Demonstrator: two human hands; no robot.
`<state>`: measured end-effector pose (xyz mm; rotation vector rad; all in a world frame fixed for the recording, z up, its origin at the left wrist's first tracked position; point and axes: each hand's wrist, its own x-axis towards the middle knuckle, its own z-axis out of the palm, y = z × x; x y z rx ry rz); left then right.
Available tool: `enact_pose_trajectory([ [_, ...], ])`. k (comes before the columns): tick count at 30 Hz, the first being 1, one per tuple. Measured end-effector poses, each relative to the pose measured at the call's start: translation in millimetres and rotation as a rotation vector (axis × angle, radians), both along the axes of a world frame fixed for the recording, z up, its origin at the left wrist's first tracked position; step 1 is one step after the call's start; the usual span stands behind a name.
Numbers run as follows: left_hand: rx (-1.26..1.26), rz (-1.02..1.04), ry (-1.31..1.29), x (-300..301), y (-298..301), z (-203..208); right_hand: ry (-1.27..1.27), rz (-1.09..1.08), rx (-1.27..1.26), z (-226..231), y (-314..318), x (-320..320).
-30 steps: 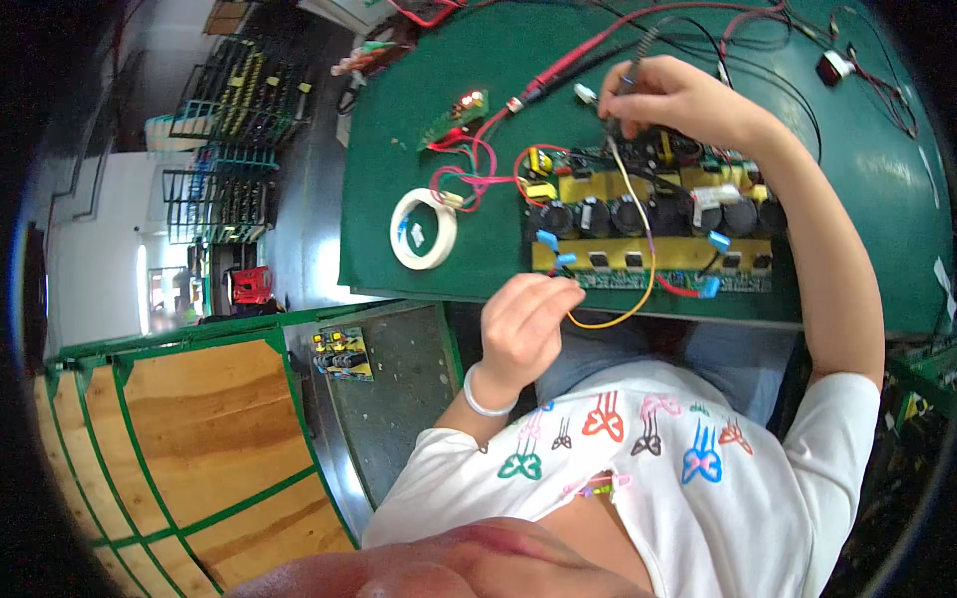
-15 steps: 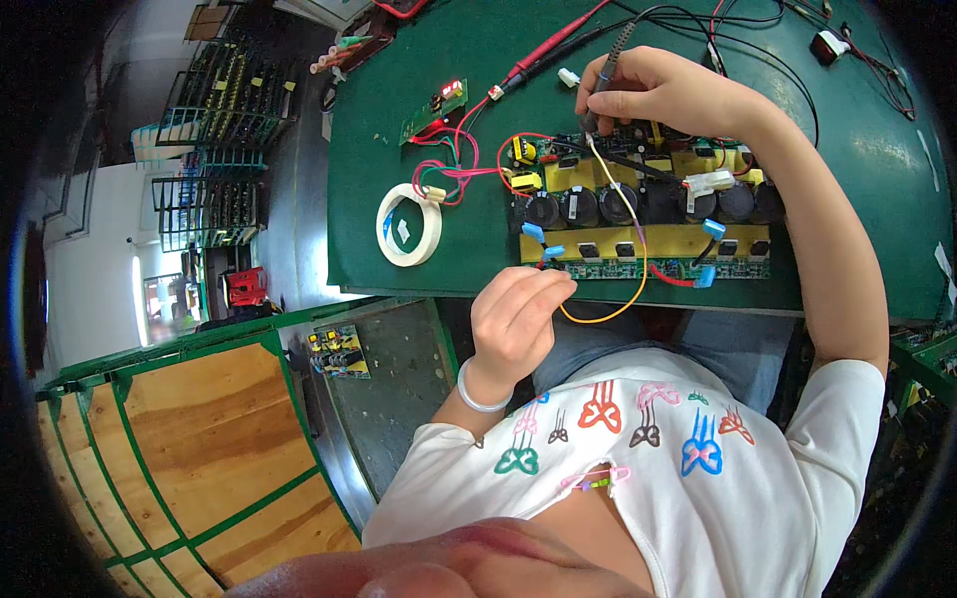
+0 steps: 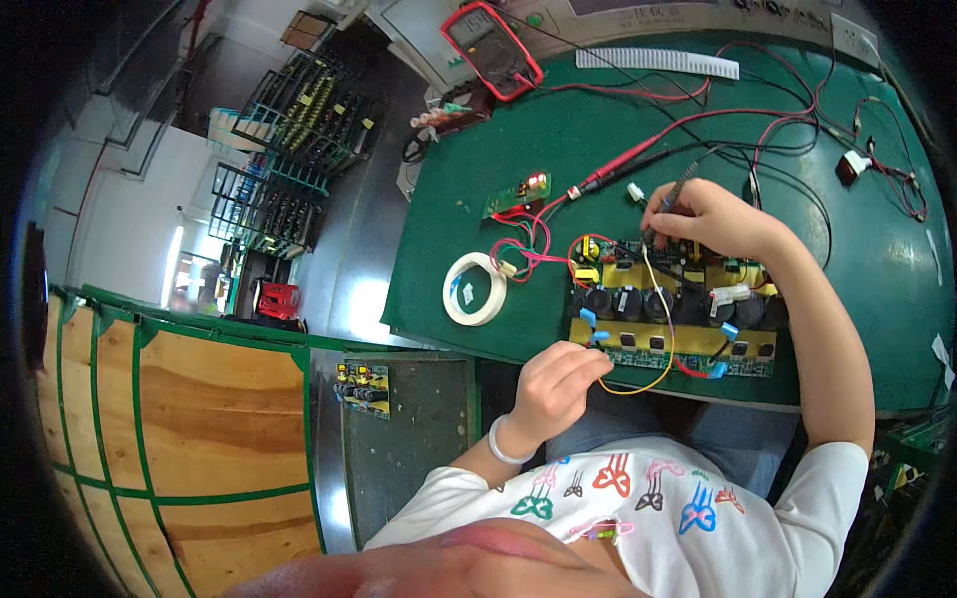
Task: Testing and inspecting power supply circuit boards at an assembly station using a digital tester and probes.
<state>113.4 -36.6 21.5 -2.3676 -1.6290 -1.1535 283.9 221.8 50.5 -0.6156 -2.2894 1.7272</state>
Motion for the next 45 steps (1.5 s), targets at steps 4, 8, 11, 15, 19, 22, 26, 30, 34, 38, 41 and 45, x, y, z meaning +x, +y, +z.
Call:
enact_pose_trajectory([
  [4, -0.004, 0.01, 0.008, 2, -2, 3, 0.001, 0.014, 0.02, 2, -1, -1],
  [8, 0.002, 0.022, 0.015, 2, -3, 6, -0.01, 0.023, 0.034, 6, -2, -1],
  [11, 0.016, 0.028, -0.003, 4, -1, 6, 0.087, 0.004, 0.054, 0, 0, 4],
  [15, 0.023, 0.006, 0.0, 6, 4, 5, 0.348, -0.262, -0.062, 16, 9, 46],
  [19, 0.124, 0.026, 0.046, 15, 2, 10, 0.458, -0.309, -0.132, 24, 9, 96],
  [22, 0.164, -0.03, 0.02, 35, 4, 9, 0.22, -0.529, -0.2, 34, -7, 122],
  [26, 0.155, -0.403, 0.022, 98, 29, 7, -0.152, -0.798, 0.187, 6, 40, 193],
  [30, 0.16, -0.535, 0.102, 154, 57, 3, -0.469, -1.022, 0.74, -7, 71, 202],
  [34, 0.076, -0.441, 0.28, 197, 93, -10, -0.582, -1.075, 0.806, -21, 91, 185],
  [38, 0.081, -0.439, 0.239, 207, 101, -16, -0.671, -0.908, 0.822, -39, 123, 192],
  [41, 0.192, -0.599, 0.131, 186, 80, -7, -0.604, -0.843, 0.887, -53, 132, 204],
  [45, 0.209, -0.488, 0.07, 134, 54, 7, -0.631, -0.817, 0.91, -50, 129, 201],
])
